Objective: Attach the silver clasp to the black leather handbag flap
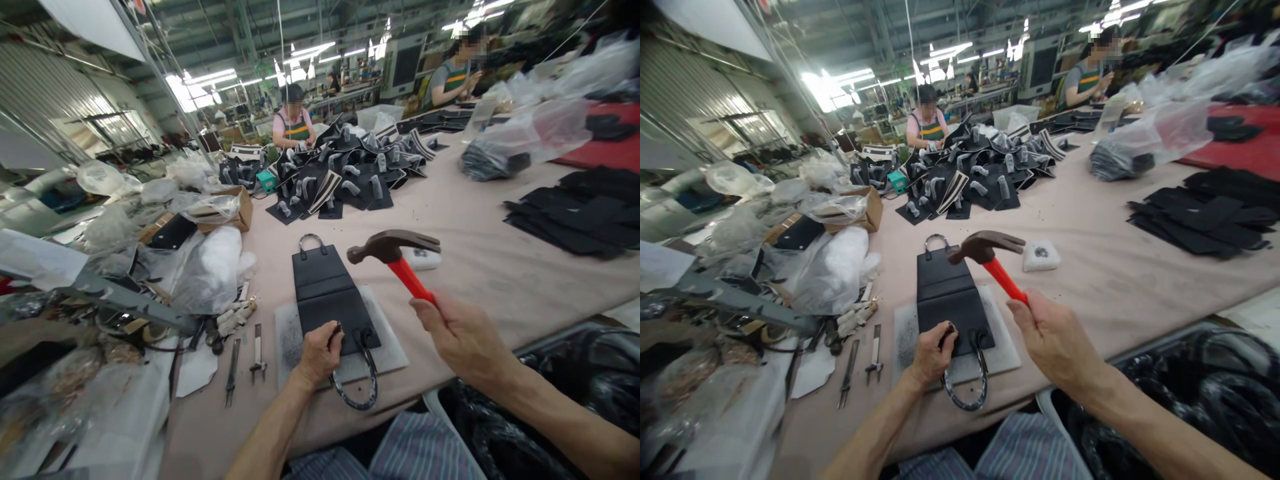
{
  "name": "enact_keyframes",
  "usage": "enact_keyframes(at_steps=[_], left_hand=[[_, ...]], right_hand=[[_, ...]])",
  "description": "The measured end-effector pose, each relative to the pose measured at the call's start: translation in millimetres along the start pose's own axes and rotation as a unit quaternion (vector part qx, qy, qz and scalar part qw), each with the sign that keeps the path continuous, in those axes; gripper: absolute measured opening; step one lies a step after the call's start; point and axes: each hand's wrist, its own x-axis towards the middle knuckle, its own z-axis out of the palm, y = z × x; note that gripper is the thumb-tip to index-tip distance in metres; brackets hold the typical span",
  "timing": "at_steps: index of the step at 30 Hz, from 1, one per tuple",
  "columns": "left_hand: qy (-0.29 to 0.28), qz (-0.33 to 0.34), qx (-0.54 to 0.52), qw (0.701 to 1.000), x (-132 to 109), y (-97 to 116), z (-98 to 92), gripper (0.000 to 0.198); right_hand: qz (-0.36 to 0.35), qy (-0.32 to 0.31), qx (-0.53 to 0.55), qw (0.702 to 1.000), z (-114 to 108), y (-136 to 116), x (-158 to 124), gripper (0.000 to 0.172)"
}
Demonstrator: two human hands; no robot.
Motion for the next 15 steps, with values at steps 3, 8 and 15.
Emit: enact_keyframes(at_steps=[3,8,15], left_hand=[[0.006,-0.011,-0.006,1.000,-0.6,0.7,-0.8,0.012],[0.004,-0.014,-0.015,1.000,-1.3,-0.5,-0.5,0.012],[0.004,-0.010,-0.013,1.000,-1.9,-3.4,1.4,0.012]], right_hand=[[-0.145,-0.039,-0.129,0.980,4.9,-6.6,-6.9,0.033],[-0.181,-0.068,-0.171,0.966,5.8,-13.9,-11.0,0.029],[-0.194,-0.085,-0.214,0.954,3.0,-12.2,-10.3,0.036]])
